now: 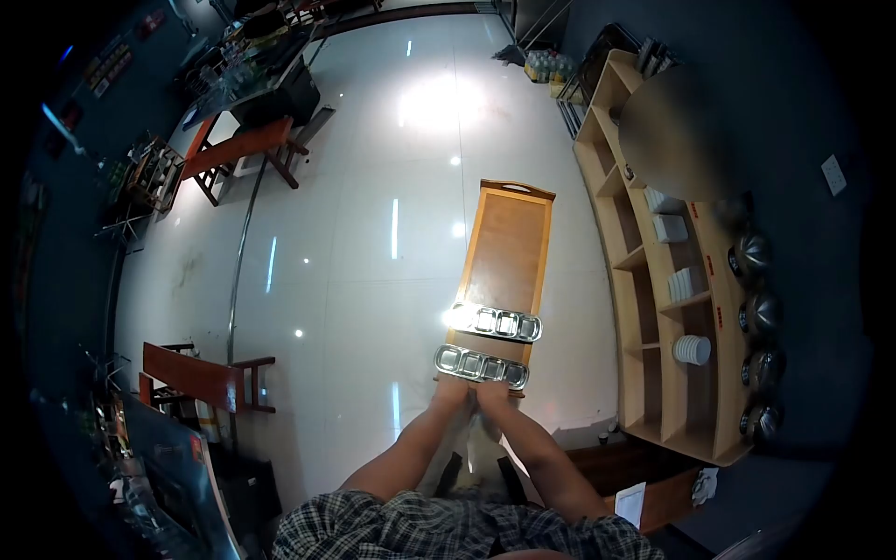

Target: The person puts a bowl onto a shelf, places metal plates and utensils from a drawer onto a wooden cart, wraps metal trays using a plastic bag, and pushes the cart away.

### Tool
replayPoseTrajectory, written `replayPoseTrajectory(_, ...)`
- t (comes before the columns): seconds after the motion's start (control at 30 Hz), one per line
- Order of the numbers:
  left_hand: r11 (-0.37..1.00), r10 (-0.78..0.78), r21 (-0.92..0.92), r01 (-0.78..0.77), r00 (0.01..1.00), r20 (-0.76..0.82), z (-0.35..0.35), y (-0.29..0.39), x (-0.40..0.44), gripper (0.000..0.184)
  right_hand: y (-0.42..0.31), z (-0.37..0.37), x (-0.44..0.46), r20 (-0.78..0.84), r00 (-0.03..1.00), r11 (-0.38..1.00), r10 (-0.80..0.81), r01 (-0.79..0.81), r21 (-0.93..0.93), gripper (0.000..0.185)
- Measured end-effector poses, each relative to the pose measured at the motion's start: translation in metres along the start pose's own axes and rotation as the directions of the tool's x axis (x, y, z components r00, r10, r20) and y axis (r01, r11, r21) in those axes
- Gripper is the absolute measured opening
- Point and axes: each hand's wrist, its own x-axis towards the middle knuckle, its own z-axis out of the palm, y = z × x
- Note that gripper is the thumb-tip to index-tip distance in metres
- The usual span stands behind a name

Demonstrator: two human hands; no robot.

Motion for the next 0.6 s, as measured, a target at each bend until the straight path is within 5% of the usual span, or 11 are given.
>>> replayPoseTrajectory(0.1, 0.979, -0.006, 0.206, -0.01, 0.997, 0.079, -0.001, 0.02, -0.031, 0.043, -0.001, -0.004, -0.034, 0.328, 0.944, 0.998, 0.023, -0.004, -0.059, 0.044)
replayPoseTrajectory(0.13, 0.993, -0.02, 0.116, 0.01, 0.996, 0.088, -0.013, 0.034, -0.044, 0.043, 0.002, 0.02, -0.043, -0.045, 0.998, 0.995, -0.033, 0.029, -0.099, 0.03)
replayPoseTrajectory(0.17, 0.994, -0.016, 0.112, 0.006, 0.996, 0.093, -0.003, 0.031, -0.054, 0.043, 0.007, 0.042, -0.051, -0.208, 0.976, 0.993, -0.064, 0.04, -0.115, 0.026)
replayPoseTrajectory(0.23, 0.993, 0.022, -0.109, -0.037, 0.991, -0.135, 0.044, 0.003, -0.066, 0.042, 0.006, 0.055, -0.071, -0.515, 0.849, 0.987, -0.119, 0.045, -0.154, 0.022)
replayPoseTrajectory(0.27, 0.989, 0.107, 0.114, -0.091, 0.985, -0.137, 0.061, -0.008, -0.077, 0.043, 0.004, 0.046, -0.087, -0.291, 0.949, 0.988, -0.117, 0.082, -0.131, 0.021)
replayPoseTrajectory(0.4, 0.997, 0.063, 0.037, -0.063, 0.998, 0.006, 0.049, -0.011, -0.116, 0.044, -0.001, 0.048, -0.126, 0.215, 0.974, 0.996, -0.074, 0.081, -0.021, 0.019)
replayPoseTrajectory(0.47, 0.941, 0.232, 0.299, -0.161, 0.948, -0.218, 0.051, -0.016, -0.135, 0.038, -0.006, 0.059, -0.145, 0.154, 0.986, 0.997, -0.064, 0.069, -0.027, 0.018)
replayPoseTrajectory(0.5, 0.943, 0.23, 0.289, -0.163, 0.95, -0.213, 0.056, -0.017, -0.145, 0.038, -0.005, 0.067, -0.16, 0.1, 0.993, 0.998, -0.056, 0.06, -0.032, 0.017)
replayPoseTrajectory(0.57, 0.974, 0.165, 0.165, -0.155, 0.985, -0.046, 0.057, -0.024, -0.159, 0.045, -0.012, 0.081, -0.18, 0.038, 0.998, 0.994, -0.051, 0.055, -0.094, 0.017)
replayPoseTrajectory(0.6, 0.958, 0.13, 0.252, -0.141, 0.99, 0.057, 0.054, -0.025, -0.165, 0.046, -0.016, 0.084, -0.184, -0.038, 0.997, 0.987, -0.06, 0.054, -0.152, 0.016)
